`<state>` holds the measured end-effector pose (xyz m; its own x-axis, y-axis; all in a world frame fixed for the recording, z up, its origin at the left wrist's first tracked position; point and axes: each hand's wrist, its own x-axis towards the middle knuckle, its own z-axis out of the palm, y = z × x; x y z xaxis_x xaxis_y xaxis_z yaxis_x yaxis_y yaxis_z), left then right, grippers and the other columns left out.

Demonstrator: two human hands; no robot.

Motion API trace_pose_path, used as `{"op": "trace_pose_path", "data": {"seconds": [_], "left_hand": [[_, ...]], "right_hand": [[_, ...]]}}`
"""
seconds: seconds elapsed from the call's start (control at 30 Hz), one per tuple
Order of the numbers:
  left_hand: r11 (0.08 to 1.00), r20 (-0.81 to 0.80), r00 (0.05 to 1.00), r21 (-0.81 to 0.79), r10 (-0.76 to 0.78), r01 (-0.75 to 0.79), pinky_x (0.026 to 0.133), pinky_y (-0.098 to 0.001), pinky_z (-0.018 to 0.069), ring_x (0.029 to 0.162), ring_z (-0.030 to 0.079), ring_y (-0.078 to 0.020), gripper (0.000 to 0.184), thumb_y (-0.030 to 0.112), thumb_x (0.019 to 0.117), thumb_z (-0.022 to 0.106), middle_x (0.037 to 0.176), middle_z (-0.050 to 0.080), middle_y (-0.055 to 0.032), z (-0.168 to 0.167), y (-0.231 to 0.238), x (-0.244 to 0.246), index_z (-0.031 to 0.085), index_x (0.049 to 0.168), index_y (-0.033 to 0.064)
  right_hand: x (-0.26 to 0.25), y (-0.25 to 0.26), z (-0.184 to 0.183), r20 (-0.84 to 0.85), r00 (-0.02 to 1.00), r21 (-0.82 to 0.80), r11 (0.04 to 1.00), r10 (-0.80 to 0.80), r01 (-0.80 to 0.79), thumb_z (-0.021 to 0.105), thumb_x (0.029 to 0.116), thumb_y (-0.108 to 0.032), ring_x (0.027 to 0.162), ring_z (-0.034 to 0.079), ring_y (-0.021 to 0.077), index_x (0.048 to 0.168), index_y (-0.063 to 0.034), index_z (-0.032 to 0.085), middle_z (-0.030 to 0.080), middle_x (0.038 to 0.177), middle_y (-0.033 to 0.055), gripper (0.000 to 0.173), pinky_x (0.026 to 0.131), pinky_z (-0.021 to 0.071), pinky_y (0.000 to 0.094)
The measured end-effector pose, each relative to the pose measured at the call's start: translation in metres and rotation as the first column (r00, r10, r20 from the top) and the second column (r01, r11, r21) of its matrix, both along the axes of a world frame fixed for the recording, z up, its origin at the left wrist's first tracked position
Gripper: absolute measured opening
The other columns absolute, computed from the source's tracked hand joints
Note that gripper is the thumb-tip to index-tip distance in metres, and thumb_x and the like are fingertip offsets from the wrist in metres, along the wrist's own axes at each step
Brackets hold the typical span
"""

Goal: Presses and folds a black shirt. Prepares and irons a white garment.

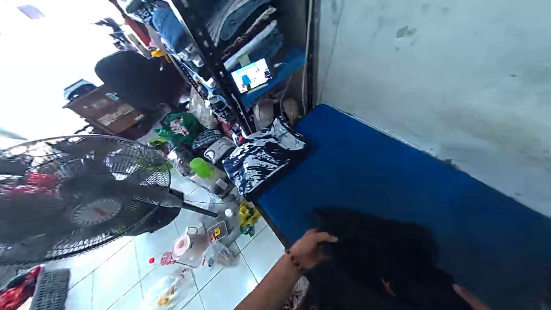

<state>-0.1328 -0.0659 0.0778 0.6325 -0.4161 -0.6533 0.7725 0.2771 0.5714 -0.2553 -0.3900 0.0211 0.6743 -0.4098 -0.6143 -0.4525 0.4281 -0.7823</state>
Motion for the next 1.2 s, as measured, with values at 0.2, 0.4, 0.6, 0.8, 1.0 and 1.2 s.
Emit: {"op": "trace_pose_path", "data": {"seconds": [0.2, 0.4, 0.6, 0.8, 1.0, 1.2], "left_hand": [[0.972, 0.316, 0.924, -0.159, 0.217, -0.174, 0.077, -0.0325, 0.063, 0.085, 0.075, -0.0125, 0.029, 0.003, 0.0836, 0.062, 0.095, 0.077, -0.0027, 0.028, 0.141, 0.057, 0.064, 0.112, 0.0096], [0.849, 0.523, 0.675, -0.233, 0.52, -0.473, 0.076, -0.0297, 0.0644, 0.084, 0.075, -0.0096, 0.05, 0.016, 0.0698, 0.089, 0.093, 0.078, 0.0003, 0.023, 0.232, 0.099, 0.062, 0.112, 0.0122], [0.635, 0.417, 0.872, 0.607, 0.258, -0.478, 0.083, -0.0432, 0.0574, 0.103, 0.066, -0.0286, 0.072, 0.003, 0.0979, 0.066, 0.127, 0.06, -0.0268, -0.035, 0.267, 0.117, 0.023, 0.156, -0.0041], [0.501, 0.763, 0.596, 0.63, -0.252, -0.594, 0.106, -0.0467, 0.0464, 0.131, 0.05, -0.0422, 0.068, 0.005, 0.0953, 0.062, 0.141, 0.046, -0.0407, -0.049, 0.21, 0.082, 0.027, 0.149, -0.0178], [0.808, 0.814, 0.042, 0.581, -0.58, -0.104, 0.081, -0.014, 0.05, 0.088, 0.058, -0.0019, 0.061, 0.0, 0.0888, 0.062, 0.106, 0.056, -0.0232, -0.023, 0.06, 0.055, 0.035, 0.137, -0.0262], [0.736, 0.832, -0.03, 0.506, -0.554, 0.449, 0.083, -0.0126, 0.053, 0.088, 0.06, 0.0086, 0.063, -0.008, 0.0864, 0.056, 0.106, 0.058, 0.003, -0.014, -0.095, -0.065, 0.024, 0.139, -0.022]], "right_hand": [[0.19, 0.078, 0.077, 0.106, 0.9, -0.419, 0.839, 0.424, -0.346, 0.061, 0.0962, -0.007, 0.088, 0.067, 0.0025, 0.133, -0.0035, 0.058, 0.068, 0.107, 0.0001, 0.038, 0.074, 0.0579, 0.0229], [0.355, 0.188, 0.103, 0.313, 0.714, -0.493, 0.75, 0.626, -0.441, 0.061, 0.0982, -0.002, 0.09, 0.068, 0.0079, 0.139, -0.0038, 0.053, 0.069, 0.11, 0.0075, 0.042, 0.079, 0.0584, 0.0298], [0.402, 0.243, 0.037, 0.025, 0.72, -0.741, 0.496, 0.693, -0.452, 0.073, 0.0965, -0.018, 0.129, 0.056, 0.0464, 0.149, 0.0079, 0.041, 0.052, 0.144, 0.0321, 0.067, 0.108, 0.046, 0.0589], [0.183, 0.229, -0.028, -0.225, 0.729, -0.723, 0.391, 0.647, -0.57, 0.062, 0.1024, -0.024, 0.142, 0.045, 0.0436, 0.151, 0.0023, 0.044, 0.048, 0.152, 0.0268, 0.058, 0.117, 0.0354, 0.0594], [-0.133, 0.186, -0.071, -0.142, 0.983, -0.921, 0.348, 0.119, -0.176, 0.068, 0.0925, -0.005, 0.12, 0.064, 0.0462, 0.137, 0.0028, 0.06, 0.064, 0.135, 0.0246, 0.046, 0.099, 0.0473, 0.0666], [-0.411, 0.118, -0.105, -0.32, 0.543, -0.818, 0.516, -0.776, 0.254, 0.062, 0.0994, -0.01, 0.132, 0.049, 0.0573, 0.144, 0.0107, 0.047, 0.051, 0.141, 0.0387, 0.051, 0.108, 0.0382, 0.0719]]}}
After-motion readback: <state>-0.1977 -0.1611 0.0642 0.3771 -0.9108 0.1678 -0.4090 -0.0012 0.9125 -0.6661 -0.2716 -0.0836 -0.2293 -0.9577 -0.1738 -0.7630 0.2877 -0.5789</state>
